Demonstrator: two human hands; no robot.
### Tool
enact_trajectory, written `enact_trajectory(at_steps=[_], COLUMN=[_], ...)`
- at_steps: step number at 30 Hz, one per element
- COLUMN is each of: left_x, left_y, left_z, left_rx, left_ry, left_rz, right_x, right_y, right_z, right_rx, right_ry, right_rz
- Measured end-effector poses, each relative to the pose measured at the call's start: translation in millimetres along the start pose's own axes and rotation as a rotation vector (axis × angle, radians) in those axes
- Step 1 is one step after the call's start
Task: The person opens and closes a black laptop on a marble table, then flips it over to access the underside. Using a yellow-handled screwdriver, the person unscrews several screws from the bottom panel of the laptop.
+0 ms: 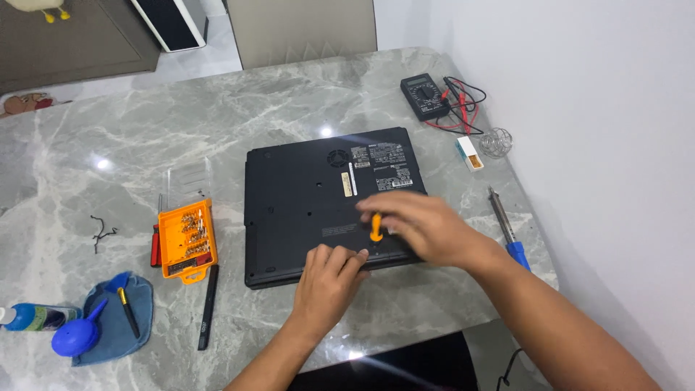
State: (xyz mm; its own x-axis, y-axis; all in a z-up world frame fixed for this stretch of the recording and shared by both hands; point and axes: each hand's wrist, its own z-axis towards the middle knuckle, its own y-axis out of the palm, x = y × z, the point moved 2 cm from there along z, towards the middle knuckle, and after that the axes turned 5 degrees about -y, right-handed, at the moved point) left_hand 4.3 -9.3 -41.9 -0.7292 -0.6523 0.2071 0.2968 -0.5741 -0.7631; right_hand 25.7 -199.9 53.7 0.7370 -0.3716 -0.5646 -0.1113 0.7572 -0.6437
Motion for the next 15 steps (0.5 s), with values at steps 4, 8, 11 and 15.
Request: enact_trajectory(at_steps=[4, 8, 11, 15], left_x=[-0.9, 9.2, 15.1, 17.1], left_y=[-0.9, -8.2, -8.8, -7.1], left_z=[-0.7, 12.9, 22.4, 21.8], left_rx=[0.003, -0.072, -0.091, 0.038], left_ry=[0.026, -0.032, -0.060, 0.000], left_rz=[0.015, 0.131, 0.097, 0.060], right_x=[-15.0, 12.2, 26.1, 48.1], right_y=[-24.6, -35.0, -40.0, -35.2], right_z=[-0.7, -27.2, -42.6, -77.9], right_rx=[0.243, 0.682, 0.998, 1.163], right_ry=[0.127, 0.249, 0.495, 0.615], right_rz=[0.158, 0.178, 0.251, 0.247])
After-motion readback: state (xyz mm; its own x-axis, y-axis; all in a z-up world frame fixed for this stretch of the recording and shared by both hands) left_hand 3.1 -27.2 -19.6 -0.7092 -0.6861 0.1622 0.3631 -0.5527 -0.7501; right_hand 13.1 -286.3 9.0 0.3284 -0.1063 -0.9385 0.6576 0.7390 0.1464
